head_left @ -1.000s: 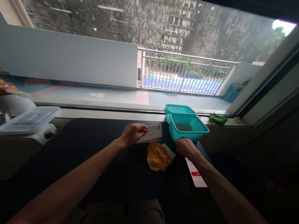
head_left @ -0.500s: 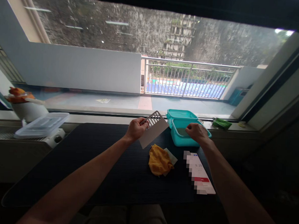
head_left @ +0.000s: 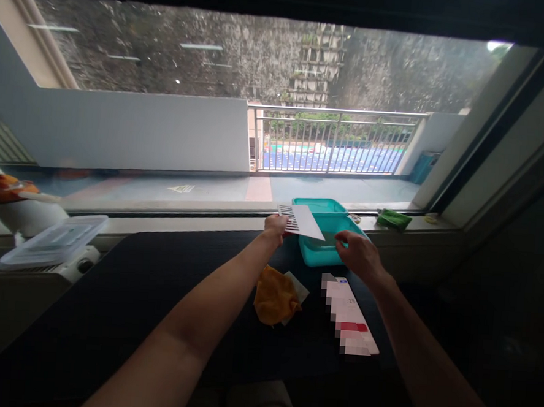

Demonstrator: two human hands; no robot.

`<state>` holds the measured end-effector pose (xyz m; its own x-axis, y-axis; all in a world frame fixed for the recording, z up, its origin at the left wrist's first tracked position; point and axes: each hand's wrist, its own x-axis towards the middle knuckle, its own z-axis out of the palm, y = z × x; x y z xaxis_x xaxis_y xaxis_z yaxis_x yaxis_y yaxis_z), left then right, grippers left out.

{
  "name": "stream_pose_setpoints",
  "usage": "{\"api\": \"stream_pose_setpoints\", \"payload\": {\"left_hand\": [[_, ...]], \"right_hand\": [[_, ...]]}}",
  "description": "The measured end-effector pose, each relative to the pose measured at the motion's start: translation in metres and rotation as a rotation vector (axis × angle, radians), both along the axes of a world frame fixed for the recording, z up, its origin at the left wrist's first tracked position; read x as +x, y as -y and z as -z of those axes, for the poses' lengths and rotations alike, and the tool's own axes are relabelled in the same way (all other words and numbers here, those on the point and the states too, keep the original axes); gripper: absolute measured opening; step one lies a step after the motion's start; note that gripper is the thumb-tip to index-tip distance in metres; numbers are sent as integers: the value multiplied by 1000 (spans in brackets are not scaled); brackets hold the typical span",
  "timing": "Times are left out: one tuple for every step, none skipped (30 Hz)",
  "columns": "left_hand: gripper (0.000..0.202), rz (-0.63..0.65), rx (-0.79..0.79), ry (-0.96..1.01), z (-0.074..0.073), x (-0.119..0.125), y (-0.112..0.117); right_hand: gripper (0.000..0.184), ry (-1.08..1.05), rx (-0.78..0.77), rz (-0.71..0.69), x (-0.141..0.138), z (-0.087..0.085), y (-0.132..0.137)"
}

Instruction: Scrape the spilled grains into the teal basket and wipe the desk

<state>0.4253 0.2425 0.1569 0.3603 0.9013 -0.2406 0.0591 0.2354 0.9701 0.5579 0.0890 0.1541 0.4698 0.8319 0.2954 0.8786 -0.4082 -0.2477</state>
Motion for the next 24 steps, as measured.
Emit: {"api": "stream_pose_setpoints", "payload": {"left_hand": [[33,-6,-8,-7,2,6,2],[33,-12,-11,-15,5,11,4],[33,-17,-11,-23,8,16,6],[33,-20,-9,-30,11,19,9],[33,-21,-5,-36,14,22,11],[33,-21,0,-42,16,24,13],[33,-21,4,-48,18,26,14],[33,-22,9,-54,20,27,14],[33,-23,13,-61,21,26,14],[33,-26,18,-67,22,24,13],[33,-28,24,-73,23,21,11],[33,-28,31,-77,24,15,10],[33,-27,42,-79,25,8,9],[33,-24,57,-78,26,-2,9],[33,-19,79,-74,28,-15,11],[33,-11,108,-67,30,-29,15],[33,0,146,-57,34,-45,21],[33,15,192,-47,38,-62,28],[32,35,244,-38,43,-79,38],[30,59,300,-30,48,-96,48],[25,98,353,-25,53,-112,59],[16,138,406,-16,59,-127,70],[11,187,452,-5,63,-140,80],[10,231,491,7,67,-150,89]], "right_hand": [[29,-4,9,-1,-1,0,7],[29,-6,17,2,-2,0,13],[29,-11,23,5,-4,0,19],[28,-19,30,6,-6,0,23],[27,-30,38,5,-8,0,26],[26,-42,51,-6,-12,0,29],[25,-53,68,-26,-16,0,30],[24,-64,86,-53,-20,0,30],[23,-72,100,-86,-26,0,30],[23,-80,110,-119,-33,1,29],[23,-89,113,-153,-41,2,28],[22,-100,110,-185,-49,3,26],[22,-113,102,-216,-58,6,25],[22,-127,92,-254,-67,9,25],[22,-144,77,-292,-76,13,25],[21,-164,57,-329,-84,18,26],[21,-185,38,-355,-92,24,27],[21,-209,23,-366,-99,30,29],[21,-233,14,-361,-106,37,31],[20,-259,14,-346,-112,43,33],[20,-284,18,-330,-117,50,35],[22,-308,26,-318,-123,56,36],[26,-334,36,-315,-128,62,35],[30,-370,52,-321,-132,68,34]]}}
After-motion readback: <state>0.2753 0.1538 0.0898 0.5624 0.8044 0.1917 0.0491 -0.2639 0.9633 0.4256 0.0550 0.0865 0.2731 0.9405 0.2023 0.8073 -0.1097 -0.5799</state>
